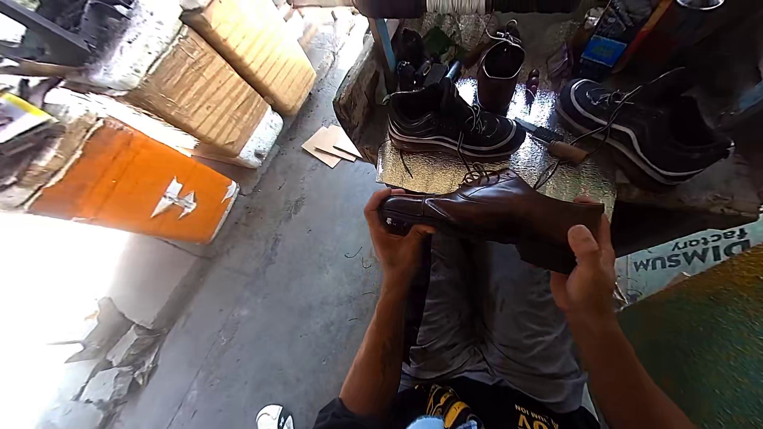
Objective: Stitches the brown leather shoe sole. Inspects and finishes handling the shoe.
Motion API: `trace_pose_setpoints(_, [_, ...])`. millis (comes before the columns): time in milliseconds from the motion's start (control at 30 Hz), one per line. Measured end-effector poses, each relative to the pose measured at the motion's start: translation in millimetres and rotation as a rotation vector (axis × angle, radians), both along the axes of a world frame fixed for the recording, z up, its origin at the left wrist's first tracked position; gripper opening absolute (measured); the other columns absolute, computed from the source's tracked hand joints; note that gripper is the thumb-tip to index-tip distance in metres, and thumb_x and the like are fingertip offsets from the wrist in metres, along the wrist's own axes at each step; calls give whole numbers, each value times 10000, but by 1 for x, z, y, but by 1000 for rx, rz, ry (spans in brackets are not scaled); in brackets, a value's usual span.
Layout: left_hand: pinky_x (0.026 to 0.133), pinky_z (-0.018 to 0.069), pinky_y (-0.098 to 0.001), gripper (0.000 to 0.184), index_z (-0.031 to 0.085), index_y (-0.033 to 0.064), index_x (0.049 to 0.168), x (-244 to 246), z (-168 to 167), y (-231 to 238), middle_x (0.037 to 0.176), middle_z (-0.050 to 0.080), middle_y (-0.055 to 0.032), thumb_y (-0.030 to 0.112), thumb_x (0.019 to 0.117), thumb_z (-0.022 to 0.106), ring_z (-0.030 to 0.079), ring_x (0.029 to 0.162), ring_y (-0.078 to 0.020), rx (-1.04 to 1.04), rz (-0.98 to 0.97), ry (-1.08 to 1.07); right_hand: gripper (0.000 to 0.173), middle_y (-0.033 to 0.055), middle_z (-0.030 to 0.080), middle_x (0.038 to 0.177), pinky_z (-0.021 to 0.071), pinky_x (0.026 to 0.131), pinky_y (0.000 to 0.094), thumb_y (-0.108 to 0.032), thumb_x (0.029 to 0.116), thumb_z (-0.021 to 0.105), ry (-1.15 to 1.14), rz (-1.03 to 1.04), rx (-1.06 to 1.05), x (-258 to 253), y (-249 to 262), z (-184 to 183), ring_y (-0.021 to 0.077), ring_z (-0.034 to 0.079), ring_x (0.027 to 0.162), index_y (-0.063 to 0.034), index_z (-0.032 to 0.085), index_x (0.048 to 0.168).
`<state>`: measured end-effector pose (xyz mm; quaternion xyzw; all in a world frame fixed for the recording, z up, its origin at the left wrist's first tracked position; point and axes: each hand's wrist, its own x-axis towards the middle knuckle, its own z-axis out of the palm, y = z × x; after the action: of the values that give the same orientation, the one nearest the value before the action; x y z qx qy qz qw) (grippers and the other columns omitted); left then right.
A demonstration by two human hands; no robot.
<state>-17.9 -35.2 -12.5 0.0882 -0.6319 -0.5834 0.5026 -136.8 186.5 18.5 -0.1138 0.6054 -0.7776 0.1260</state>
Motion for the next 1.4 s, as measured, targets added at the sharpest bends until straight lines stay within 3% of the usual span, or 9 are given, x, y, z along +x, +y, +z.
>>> trace_pose_setpoints(100, [993,572,-348,851,385,144,1440,4,-4,-6,1357,570,-36,304,786,906,633,1171,-158,-43,-119,-9,663,-38,665,1200,642,678,349,-497,907,675,-25,88,0,-19,9,-1,117,708,977,-240,436,1470])
trace_pose_setpoints(233, [1065,536,-372,982,277,153,1525,9,2,3,1519,464,-43,295,784,906,571,1299,-174,-17,-164,-40,665,-56,632,1277,576,957,317,-451,902,708,98,211,-108,-36,14,3,86,642,1143,-232,435,1468])
trace_pose_setpoints(500, [1002,576,-357,1139,118,239,1604,15,4,19,1468,495,-29,246,784,909,616,1233,-153,275,-320,-25,725,-58,617,1304,554,999,334,-426,869,750,369,307,-194,-55,20,6,103,625,1172,-231,413,1481])
trace_pose_setpoints(667, [932,600,-424,836,231,370,1581,27,-3,20,1445,542,-56,334,934,761,649,1189,-227,620,-620,96,712,-57,598,1365,535,1032,335,-406,836,775,481,412,-237,-73,26,7,116,602,1220,-238,465,1454])
trace_pose_setpoints(767, [850,618,-407,638,364,274,1541,29,3,24,1389,591,-109,535,1002,584,679,1128,-254,785,-621,86,713,-93,598,1359,527,1035,302,-436,812,795,538,488,-197,-86,33,5,83,592,1232,-282,488,1437])
trace_pose_setpoints(867, [763,635,-385,483,463,206,1482,28,8,28,1301,636,-146,453,1066,476,714,1025,-253,890,-484,24,728,-28,546,1462,490,1095,355,-455,826,788,548,609,-157,-92,34,6,163,537,1336,-275,472,1456])
trace_pose_setpoints(1033, [734,638,-403,403,502,201,1413,30,3,30,1259,647,-131,375,1049,508,715,1009,-256,876,-412,24,1000,-76,577,1385,524,1050,278,-696,758,779,391,493,160,-88,38,0,69,583,1254,-209,369,1528])
trace_pose_setpoints(1233, [822,629,-475,381,555,139,1333,32,-1,47,1208,675,-153,341,1010,542,711,1035,-298,1045,-432,28,762,22,616,1364,519,1067,371,-576,912,693,413,230,32,-86,14,-4,145,599,1246,-70,478,1441])
trace_pose_setpoints(1400, [834,617,-539,421,652,-11,1201,48,-20,47,1161,695,-254,170,833,745,721,1020,-388,1221,-906,186,540,11,699,1171,576,952,330,-435,974,670,409,117,13,-96,-1,12,100,669,1071,-35,593,1327])
